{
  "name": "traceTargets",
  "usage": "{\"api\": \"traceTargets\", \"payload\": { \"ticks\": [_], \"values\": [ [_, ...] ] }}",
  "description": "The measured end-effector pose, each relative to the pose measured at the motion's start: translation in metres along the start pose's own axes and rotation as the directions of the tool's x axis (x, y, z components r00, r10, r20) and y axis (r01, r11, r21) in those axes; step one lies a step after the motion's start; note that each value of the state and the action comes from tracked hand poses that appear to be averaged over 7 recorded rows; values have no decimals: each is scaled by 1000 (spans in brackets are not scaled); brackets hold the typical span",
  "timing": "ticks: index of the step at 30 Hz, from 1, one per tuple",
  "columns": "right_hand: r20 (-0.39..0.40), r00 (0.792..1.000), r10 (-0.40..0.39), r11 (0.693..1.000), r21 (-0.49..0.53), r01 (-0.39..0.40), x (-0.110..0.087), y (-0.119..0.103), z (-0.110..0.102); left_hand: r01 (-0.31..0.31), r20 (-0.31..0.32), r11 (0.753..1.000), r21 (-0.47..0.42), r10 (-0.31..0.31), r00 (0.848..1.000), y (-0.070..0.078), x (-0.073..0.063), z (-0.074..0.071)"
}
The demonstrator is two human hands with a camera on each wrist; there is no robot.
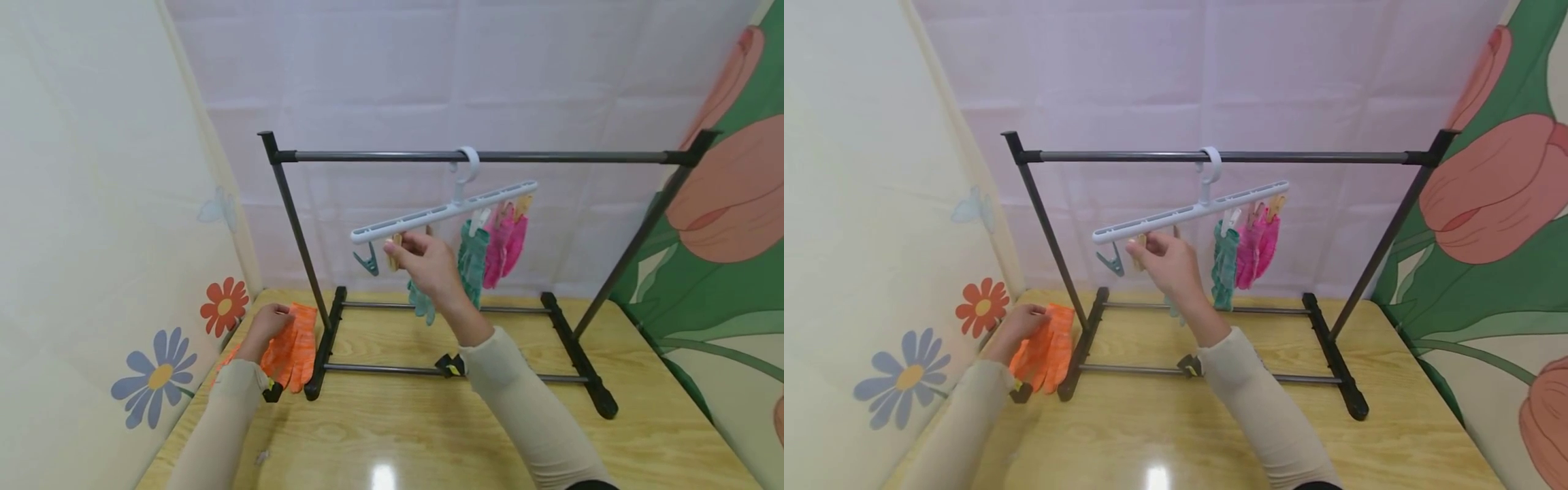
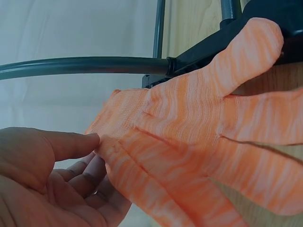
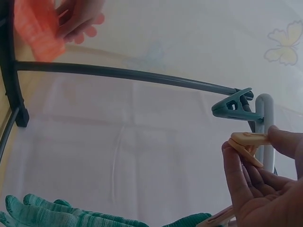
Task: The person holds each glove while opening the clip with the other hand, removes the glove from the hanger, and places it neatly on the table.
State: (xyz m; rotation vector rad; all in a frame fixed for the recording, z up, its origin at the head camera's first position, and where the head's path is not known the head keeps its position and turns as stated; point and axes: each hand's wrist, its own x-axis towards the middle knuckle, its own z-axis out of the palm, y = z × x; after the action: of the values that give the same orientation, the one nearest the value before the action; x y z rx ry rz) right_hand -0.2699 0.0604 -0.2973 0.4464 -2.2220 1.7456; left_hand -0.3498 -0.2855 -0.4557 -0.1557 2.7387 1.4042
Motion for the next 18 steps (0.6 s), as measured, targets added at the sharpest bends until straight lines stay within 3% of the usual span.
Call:
{"api": "traceTargets", "payload": {
  "ticks": [9, 18],
  "values": [
    [5, 1000, -16, 1000, 11, 16, -1, 0, -1, 13, 6, 1000, -17, -13, 1000, 5, -5, 2],
    [5, 1000, -20, 1000, 18, 19, -2, 0, -2, -40, -13, 999, 20, 40, 999, 20, -15, 2]
  ]
}}
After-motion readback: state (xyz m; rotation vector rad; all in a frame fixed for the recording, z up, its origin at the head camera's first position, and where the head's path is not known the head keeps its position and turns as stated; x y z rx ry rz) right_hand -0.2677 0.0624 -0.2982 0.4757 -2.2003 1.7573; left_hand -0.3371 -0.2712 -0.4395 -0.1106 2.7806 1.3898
